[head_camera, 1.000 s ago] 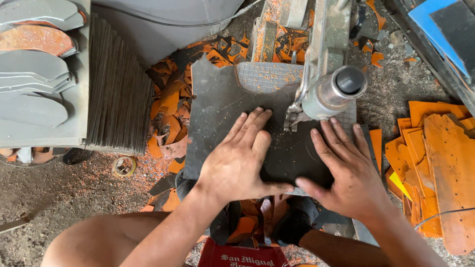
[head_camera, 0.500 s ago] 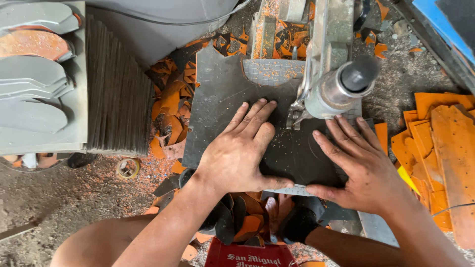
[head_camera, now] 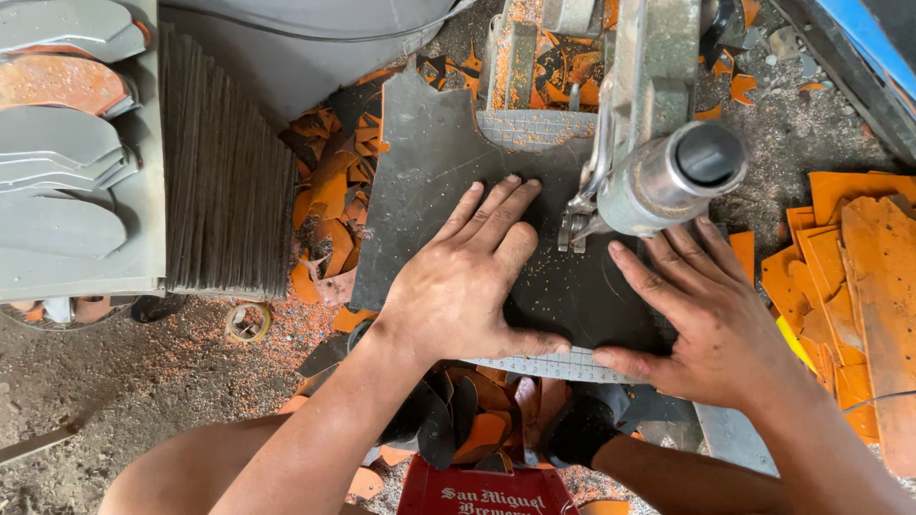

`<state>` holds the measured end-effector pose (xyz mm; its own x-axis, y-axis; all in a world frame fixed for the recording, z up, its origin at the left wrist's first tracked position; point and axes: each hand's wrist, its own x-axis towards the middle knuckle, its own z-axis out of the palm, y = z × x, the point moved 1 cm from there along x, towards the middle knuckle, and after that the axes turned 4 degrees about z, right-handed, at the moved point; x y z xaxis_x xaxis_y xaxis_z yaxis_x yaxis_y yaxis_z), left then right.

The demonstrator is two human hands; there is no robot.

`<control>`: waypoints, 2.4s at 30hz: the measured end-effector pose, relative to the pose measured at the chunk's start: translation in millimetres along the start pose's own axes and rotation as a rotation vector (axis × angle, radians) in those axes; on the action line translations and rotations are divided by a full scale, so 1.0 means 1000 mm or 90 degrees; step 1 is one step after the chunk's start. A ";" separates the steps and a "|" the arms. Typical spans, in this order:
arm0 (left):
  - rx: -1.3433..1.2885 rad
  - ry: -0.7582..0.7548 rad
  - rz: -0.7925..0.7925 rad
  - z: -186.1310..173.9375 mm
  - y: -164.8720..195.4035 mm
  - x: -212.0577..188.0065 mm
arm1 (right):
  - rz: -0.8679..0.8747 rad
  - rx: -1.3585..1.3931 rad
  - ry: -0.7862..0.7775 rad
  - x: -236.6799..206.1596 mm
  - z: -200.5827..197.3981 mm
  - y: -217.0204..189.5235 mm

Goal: The person uses a vertical cutting machine to cut a dark rubber sheet into a specific shape. They guide the material under the blade, rotate it to follow the cut line, and remove the finished piece.

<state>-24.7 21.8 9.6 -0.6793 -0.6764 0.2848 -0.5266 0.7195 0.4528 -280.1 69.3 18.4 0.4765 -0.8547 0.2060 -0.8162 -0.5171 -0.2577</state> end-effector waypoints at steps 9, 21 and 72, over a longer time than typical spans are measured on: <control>-0.002 0.001 0.001 0.001 -0.006 0.005 | 0.001 0.017 -0.010 0.006 0.002 0.006; -0.002 -0.005 0.005 0.001 -0.013 0.012 | 0.001 0.038 0.004 0.011 0.004 0.011; -0.008 -0.055 0.071 -0.006 -0.053 0.050 | 0.082 -0.009 0.011 0.027 0.011 0.013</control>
<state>-27.5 -51.3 4.8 -0.7749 -0.5758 0.2608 -0.4392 0.7872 0.4329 -274.9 38.9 10.5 0.3615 -0.9131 0.1887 -0.8751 -0.4022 -0.2693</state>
